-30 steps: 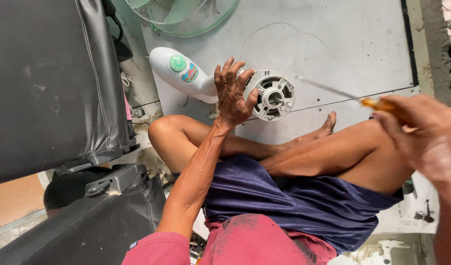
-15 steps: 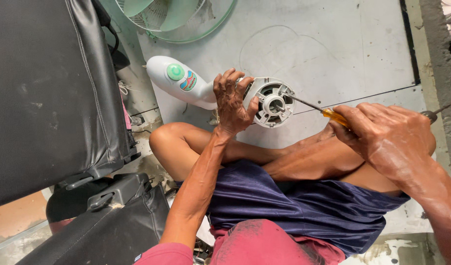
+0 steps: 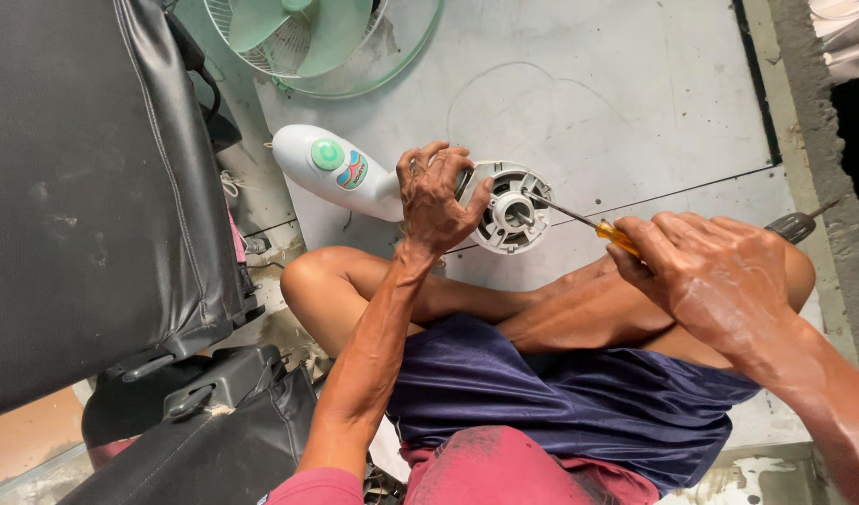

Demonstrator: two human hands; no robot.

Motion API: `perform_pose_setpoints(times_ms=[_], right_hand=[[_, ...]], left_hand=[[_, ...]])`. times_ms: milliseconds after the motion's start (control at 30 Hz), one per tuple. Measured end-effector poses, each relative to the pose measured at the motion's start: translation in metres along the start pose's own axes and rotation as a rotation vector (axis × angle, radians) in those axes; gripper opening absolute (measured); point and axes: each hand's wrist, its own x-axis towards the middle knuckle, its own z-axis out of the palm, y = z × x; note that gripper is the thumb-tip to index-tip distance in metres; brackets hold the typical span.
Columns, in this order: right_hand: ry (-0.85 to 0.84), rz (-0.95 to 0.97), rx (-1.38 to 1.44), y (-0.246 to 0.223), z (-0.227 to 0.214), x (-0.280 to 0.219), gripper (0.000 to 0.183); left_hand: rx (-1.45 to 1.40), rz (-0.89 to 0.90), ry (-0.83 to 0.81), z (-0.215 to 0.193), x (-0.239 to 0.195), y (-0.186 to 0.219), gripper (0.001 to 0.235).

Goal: The person sits on the floor and disassembles a white electric fan using a screwdriver. They remove the front grille and the fan blades, then proceed to unscrew and remove the rear housing to access the motor components.

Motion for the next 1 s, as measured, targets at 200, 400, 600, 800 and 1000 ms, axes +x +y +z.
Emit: perform_pose_setpoints(times_ms=[200, 400, 600, 800, 1000], right_hand=[[-0.057, 0.030, -0.084, -0.009, -0.003, 0.014, 0.038], [-0.760, 0.220, 0.102, -0.011, -0.045, 0.084, 0.052], [-0.897, 0.256, 0.160, -0.011, -0.047, 0.106, 0.048], [-0.946, 0.249, 0.110, -0.012, -0.047, 0.115, 0.050], [-0.915, 0.220, 0.045, -0.012, -0.044, 0.115, 0.047]], left_hand=[[0.114, -0.026, -0.158, 0.003, 0.010, -0.004, 0.043], [0.021, 0.026, -0.294, 0.000, 0.022, -0.001, 0.030], [0.049, 0.008, -0.340, 0.004, 0.030, -0.001, 0.022], [0.031, -0.017, -0.244, 0.021, 0.033, 0.001, 0.020], [0.028, 0.112, -0.190, 0.029, 0.025, -0.012, 0.014]])
